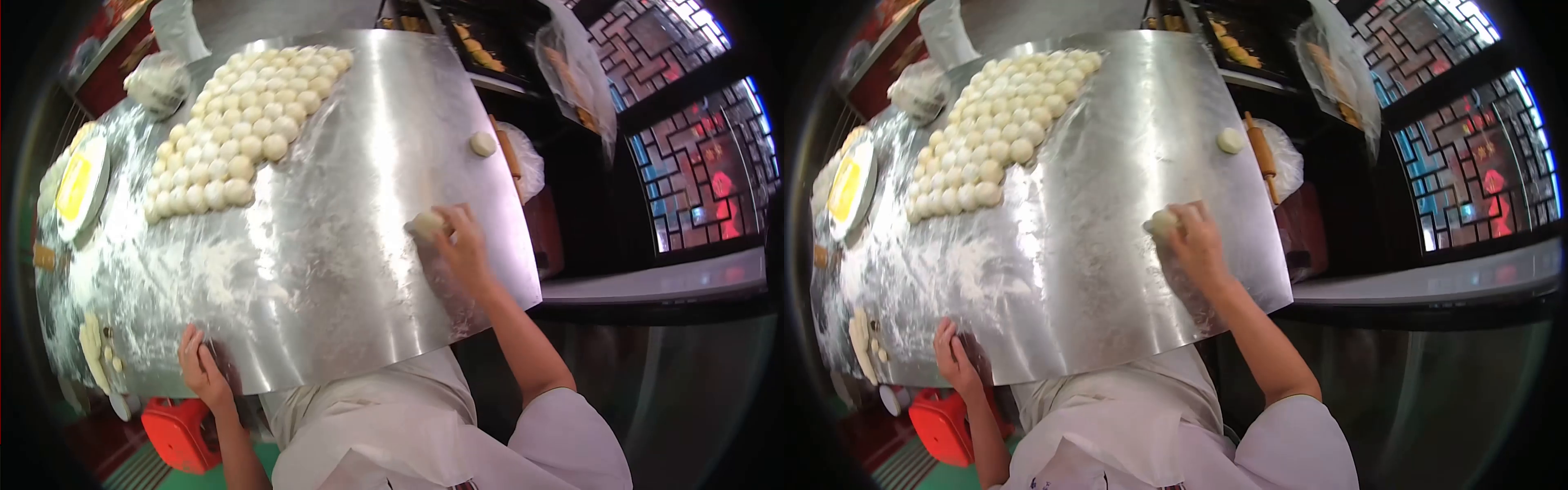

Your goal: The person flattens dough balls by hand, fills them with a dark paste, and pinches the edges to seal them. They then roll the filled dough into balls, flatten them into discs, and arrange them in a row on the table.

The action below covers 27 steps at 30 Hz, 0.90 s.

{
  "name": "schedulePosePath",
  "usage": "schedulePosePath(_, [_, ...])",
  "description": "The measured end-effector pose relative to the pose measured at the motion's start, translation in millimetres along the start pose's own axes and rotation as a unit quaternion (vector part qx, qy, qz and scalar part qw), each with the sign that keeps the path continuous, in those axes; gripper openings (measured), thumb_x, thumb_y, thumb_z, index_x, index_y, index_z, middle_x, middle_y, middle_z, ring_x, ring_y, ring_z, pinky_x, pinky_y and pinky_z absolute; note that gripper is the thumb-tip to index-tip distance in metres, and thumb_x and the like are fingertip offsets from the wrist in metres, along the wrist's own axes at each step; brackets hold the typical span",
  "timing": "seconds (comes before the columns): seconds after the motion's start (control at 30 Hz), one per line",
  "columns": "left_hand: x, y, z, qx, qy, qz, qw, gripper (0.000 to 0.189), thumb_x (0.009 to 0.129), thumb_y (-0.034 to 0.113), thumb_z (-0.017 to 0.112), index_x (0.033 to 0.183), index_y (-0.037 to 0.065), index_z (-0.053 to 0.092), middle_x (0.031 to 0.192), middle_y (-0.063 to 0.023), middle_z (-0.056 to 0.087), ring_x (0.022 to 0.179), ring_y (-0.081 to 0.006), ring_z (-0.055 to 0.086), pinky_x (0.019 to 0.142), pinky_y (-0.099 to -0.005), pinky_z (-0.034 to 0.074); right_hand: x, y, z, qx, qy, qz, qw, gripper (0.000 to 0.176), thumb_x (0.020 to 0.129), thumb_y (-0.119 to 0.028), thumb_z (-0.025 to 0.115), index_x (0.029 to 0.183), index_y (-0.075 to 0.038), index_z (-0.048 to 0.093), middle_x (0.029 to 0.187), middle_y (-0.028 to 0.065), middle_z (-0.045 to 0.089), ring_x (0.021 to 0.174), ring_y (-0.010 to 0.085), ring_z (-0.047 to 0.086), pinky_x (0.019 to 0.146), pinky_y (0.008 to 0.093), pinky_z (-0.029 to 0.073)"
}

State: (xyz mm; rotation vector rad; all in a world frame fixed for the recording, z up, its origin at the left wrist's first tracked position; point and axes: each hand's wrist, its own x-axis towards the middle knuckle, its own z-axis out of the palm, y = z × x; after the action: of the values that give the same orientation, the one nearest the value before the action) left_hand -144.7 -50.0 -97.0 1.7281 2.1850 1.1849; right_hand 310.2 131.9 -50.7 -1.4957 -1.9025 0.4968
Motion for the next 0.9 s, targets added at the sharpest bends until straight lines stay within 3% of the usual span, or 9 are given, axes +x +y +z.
schedulePosePath(0.07, [-1, -7, 1, 0.012, -0.006, -0.005, 1.000, 0.024, 0.100, 0.000, 0.050, 0.117, -0.006, 0.066, 0.132, -0.0203, 0.063, 0.122, -0.0351, 0.059, 0.107, -0.0428, 0.044, 21, 46, -24, -0.060, 0.133, 0.019, 0.989, 0.040, 0.079, 0.011, 0.069, 0.116, -0.003, 0.060, 0.106, 0.0142, 0.059, 0.096, 0.0305, 0.064, 0.083, 0.0379, 0.052])
schedulePosePath(0.13, [-2, -7, 1, 0.017, -0.010, 0.001, 1.000, 0.024, 0.100, 0.001, 0.050, 0.117, -0.006, 0.066, 0.132, -0.0199, 0.063, 0.123, -0.0351, 0.059, 0.106, -0.0430, 0.044, 38, 90, -45, -0.157, 0.210, -0.051, 0.964, 0.041, 0.078, 0.011, 0.071, 0.114, -0.002, 0.059, 0.111, 0.0164, 0.058, 0.103, 0.0341, 0.063, 0.086, 0.0398, 0.052])
schedulePosePath(0.2, [-1, -7, 3, 0.023, -0.010, 0.003, 1.000, 0.024, 0.100, 0.001, 0.050, 0.117, -0.005, 0.065, 0.132, -0.0195, 0.063, 0.123, -0.0351, 0.058, 0.106, -0.0431, 0.044, 39, 129, -51, -0.127, 0.202, -0.028, 0.971, 0.039, 0.078, 0.004, 0.075, 0.112, -0.003, 0.058, 0.117, 0.0181, 0.058, 0.108, 0.0382, 0.060, 0.091, 0.0422, 0.051])
schedulePosePath(0.27, [-1, -8, 4, 0.050, -0.014, 0.000, 0.999, 0.023, 0.100, 0.001, 0.050, 0.116, -0.005, 0.066, 0.132, -0.0197, 0.063, 0.124, -0.0347, 0.057, 0.106, -0.0431, 0.044, 39, 156, -53, -0.149, 0.169, -0.027, 0.974, 0.049, 0.077, -0.006, 0.081, 0.119, -0.003, 0.055, 0.124, 0.0203, 0.056, 0.114, 0.0399, 0.056, 0.098, 0.0441, 0.048])
schedulePosePath(0.3, [-1, -8, 5, 0.044, -0.014, -0.008, 0.999, 0.023, 0.100, 0.002, 0.050, 0.116, -0.005, 0.065, 0.132, -0.0203, 0.062, 0.124, -0.0354, 0.056, 0.105, -0.0435, 0.044, 41, 158, -54, -0.138, 0.170, -0.004, 0.976, 0.059, 0.074, -0.015, 0.086, 0.123, -0.003, 0.055, 0.128, 0.0205, 0.056, 0.119, 0.0406, 0.054, 0.101, 0.0454, 0.046])
schedulePosePath(0.43, [-1, -9, 3, 0.076, -0.026, 0.009, 0.997, 0.023, 0.100, 0.002, 0.050, 0.116, -0.005, 0.065, 0.133, -0.0208, 0.062, 0.123, -0.0361, 0.056, 0.105, -0.0441, 0.043, 53, 161, -51, -0.141, 0.203, 0.059, 0.967, 0.075, 0.070, -0.023, 0.089, 0.133, -0.004, 0.052, 0.122, 0.0188, 0.059, 0.118, 0.0382, 0.054, 0.101, 0.0452, 0.043])
schedulePosePath(0.63, [2, -4, 4, 0.091, -0.027, 0.013, 0.995, 0.022, 0.099, 0.002, 0.050, 0.114, -0.005, 0.066, 0.131, -0.0210, 0.062, 0.122, -0.0366, 0.056, 0.104, -0.0448, 0.044, 66, 159, -41, -0.192, 0.188, 0.092, 0.959, 0.074, 0.071, -0.026, 0.088, 0.132, -0.006, 0.053, 0.114, 0.0151, 0.060, 0.111, 0.0351, 0.055, 0.095, 0.0449, 0.044])
schedulePosePath(0.8, [3, -3, 5, 0.083, -0.010, 0.033, 0.996, 0.022, 0.097, 0.001, 0.052, 0.112, -0.003, 0.067, 0.127, -0.0197, 0.065, 0.119, -0.0362, 0.058, 0.103, -0.0448, 0.044, 70, 158, -39, -0.226, 0.198, 0.097, 0.949, 0.075, 0.070, -0.029, 0.089, 0.132, -0.005, 0.053, 0.117, 0.0166, 0.059, 0.112, 0.0369, 0.055, 0.098, 0.0457, 0.042])
schedulePosePath(0.9, [5, 7, 4, 0.068, -0.013, -0.002, 0.998, 0.022, 0.096, 0.000, 0.053, 0.112, -0.002, 0.067, 0.126, -0.0189, 0.065, 0.116, -0.0362, 0.058, 0.101, -0.0447, 0.045, 72, 116, -27, -0.285, 0.215, 0.018, 0.934, 0.071, 0.074, -0.023, 0.085, 0.133, -0.002, 0.053, 0.127, 0.0209, 0.057, 0.117, 0.0390, 0.054, 0.101, 0.0448, 0.043])
